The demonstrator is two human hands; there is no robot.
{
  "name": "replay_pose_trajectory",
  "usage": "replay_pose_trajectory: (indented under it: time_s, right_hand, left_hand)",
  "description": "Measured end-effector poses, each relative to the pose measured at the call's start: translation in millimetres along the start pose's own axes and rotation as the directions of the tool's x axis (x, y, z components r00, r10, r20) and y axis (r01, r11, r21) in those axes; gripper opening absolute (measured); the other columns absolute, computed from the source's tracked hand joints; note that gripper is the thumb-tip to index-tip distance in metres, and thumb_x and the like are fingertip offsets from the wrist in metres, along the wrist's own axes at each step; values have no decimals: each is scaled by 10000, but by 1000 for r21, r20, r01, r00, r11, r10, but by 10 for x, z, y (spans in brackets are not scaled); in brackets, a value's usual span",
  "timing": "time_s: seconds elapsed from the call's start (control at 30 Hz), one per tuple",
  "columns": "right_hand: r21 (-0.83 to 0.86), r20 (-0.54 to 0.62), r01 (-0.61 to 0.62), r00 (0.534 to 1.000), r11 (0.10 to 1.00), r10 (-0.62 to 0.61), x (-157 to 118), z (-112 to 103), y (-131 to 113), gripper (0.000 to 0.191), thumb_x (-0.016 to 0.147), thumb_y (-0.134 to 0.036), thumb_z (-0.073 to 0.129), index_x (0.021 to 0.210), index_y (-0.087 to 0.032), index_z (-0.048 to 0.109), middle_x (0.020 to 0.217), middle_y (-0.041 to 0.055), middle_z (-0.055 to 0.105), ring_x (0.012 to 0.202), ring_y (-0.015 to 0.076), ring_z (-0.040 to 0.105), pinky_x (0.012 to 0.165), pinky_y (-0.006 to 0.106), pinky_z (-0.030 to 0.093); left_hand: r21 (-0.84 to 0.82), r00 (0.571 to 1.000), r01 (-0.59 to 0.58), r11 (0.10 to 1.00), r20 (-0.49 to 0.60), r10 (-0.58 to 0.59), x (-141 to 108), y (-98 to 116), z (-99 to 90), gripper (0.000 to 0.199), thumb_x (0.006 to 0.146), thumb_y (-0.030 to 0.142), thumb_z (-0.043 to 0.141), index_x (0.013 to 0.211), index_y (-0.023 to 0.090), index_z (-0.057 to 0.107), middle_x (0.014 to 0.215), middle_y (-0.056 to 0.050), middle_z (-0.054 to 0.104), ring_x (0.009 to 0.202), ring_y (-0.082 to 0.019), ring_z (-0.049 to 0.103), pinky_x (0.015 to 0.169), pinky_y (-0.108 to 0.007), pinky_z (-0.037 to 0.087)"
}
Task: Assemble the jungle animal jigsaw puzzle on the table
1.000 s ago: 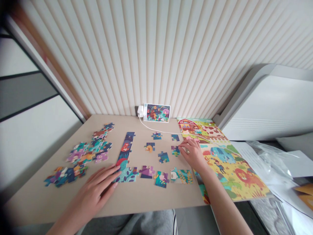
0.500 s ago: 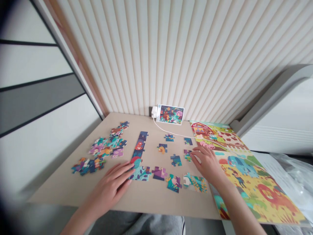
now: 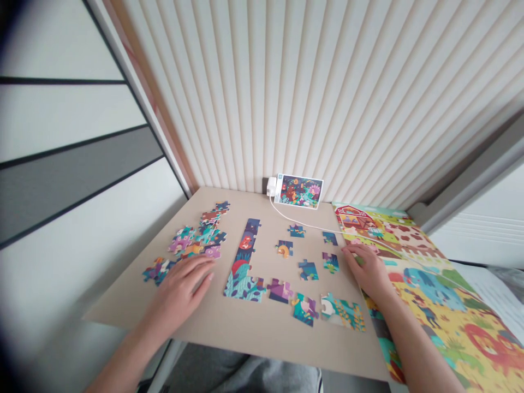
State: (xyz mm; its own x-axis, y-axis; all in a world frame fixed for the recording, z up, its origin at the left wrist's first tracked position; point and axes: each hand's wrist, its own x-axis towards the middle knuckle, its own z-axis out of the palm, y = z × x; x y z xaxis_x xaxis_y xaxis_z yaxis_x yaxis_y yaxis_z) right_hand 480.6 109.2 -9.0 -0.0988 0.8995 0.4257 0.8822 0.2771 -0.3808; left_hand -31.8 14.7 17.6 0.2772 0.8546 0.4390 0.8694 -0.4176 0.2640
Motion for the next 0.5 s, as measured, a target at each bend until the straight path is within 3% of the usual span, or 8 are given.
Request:
replay_pose_trajectory:
  time_s: [0.1, 0.23, 0.37, 0.5]
  right_hand:
    - [12, 22, -24, 999, 1000, 23, -12, -12, -16, 343, 991, -489, 519, 1032, -245, 758, 1159, 82, 751, 1113, 294, 678, 1003, 453, 519]
    - [19, 15, -23, 1000, 1000, 22, 9, -9, -63, 346, 984, -495, 520, 1021, -248, 759, 1153, 77, 753, 1123, 291, 677, 979, 433, 526]
    - [27, 23, -18, 1000, 999, 18, -3, -17, -113, 336, 988, -484, 515, 1018, -256, 760, 1160, 74, 751, 1128, 292, 676, 985, 440, 527]
    - [55, -18, 0, 1000, 998, 1, 13, -67, -192, 312, 990, -471, 528, 1006, -266, 761, 1126, 75, 754, 1125, 297, 674, 992, 454, 528]
  left_hand:
    - [121, 997, 67, 990, 34, -72, 206, -301, -35, 375, 982, 315, 574, 1340, 223, 634, 1372, -116, 652, 1290, -334, 580, 1132, -540, 429]
    - [79, 986, 33, 996, 162, -46, 400, -551, -15, 369, 959, 349, 614, 1306, 230, 660, 1313, -90, 700, 1245, -299, 622, 1129, -491, 444]
    - [80, 990, -20, 997, 140, 9, 433, -615, 18, 342, 977, 379, 597, 1279, 243, 681, 1236, -80, 731, 1171, -288, 662, 1115, -496, 460]
    - [41, 994, -97, 994, 47, 95, 447, -544, -9, 431, 1028, 364, 531, 1435, 229, 577, 1367, -100, 662, 1245, -267, 643, 1107, -459, 502]
